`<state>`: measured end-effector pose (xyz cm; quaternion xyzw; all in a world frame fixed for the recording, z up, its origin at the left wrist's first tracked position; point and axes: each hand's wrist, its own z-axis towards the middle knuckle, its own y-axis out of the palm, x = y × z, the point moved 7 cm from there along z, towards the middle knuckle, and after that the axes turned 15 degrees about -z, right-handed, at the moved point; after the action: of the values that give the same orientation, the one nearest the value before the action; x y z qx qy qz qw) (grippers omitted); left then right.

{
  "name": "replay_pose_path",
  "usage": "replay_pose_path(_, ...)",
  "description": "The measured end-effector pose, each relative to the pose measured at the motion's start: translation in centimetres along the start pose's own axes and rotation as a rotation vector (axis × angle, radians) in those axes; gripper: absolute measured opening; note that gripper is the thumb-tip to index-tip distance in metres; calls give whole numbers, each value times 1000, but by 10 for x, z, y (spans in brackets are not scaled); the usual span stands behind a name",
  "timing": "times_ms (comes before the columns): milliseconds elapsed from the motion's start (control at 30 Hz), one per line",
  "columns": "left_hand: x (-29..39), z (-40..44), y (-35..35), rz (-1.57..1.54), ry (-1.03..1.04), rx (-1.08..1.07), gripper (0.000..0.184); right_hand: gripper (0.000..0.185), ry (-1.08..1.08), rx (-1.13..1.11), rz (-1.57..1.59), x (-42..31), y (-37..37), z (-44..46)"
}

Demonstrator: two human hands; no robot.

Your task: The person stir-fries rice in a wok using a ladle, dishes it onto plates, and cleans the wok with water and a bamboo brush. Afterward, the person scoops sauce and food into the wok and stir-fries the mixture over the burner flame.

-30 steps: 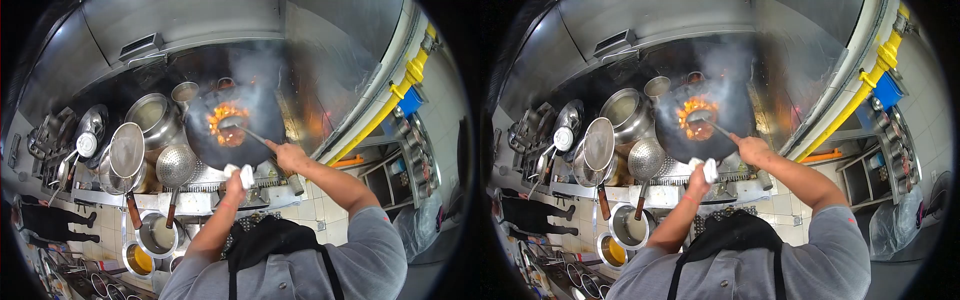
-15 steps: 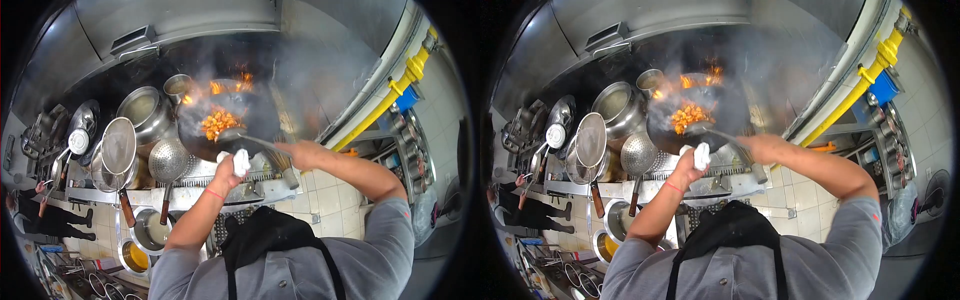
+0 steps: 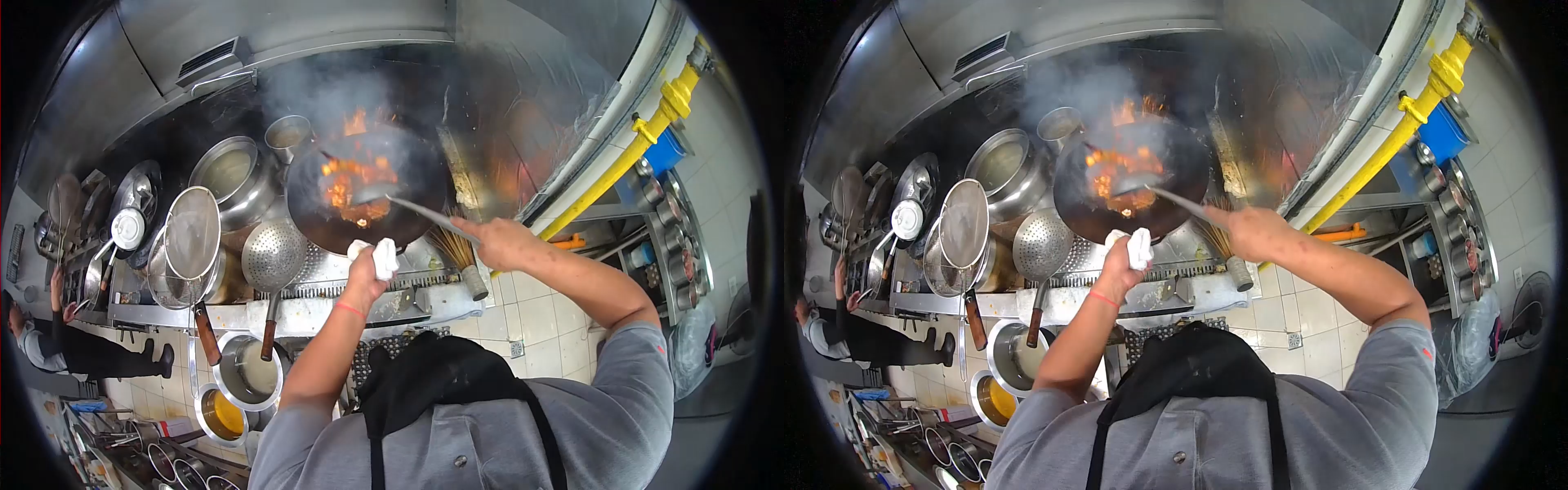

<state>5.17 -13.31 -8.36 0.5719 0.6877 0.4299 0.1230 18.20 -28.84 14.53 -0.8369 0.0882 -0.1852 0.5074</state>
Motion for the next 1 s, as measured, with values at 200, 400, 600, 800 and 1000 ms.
replay_pose_path(200,1,-18,23,43,-88,17,24,68,-77,-74,-27,-7,27,20)
replay_pose_path(400,-54,-8,-66,-41,90,40,26,67,30,116,8,-14,19,71)
replay_pose_path(600,-16,-26,3,-24,-32,60,25,68,43,0,36,-7,13,17)
replay_pose_path(800,7,8,7,37,-163,105,25,67,-37,30,-21,1,47,0)
replay_pose_path(1000,12,26,3,-26,-263,113,33,68,-16,17,-34,7,68,-3)
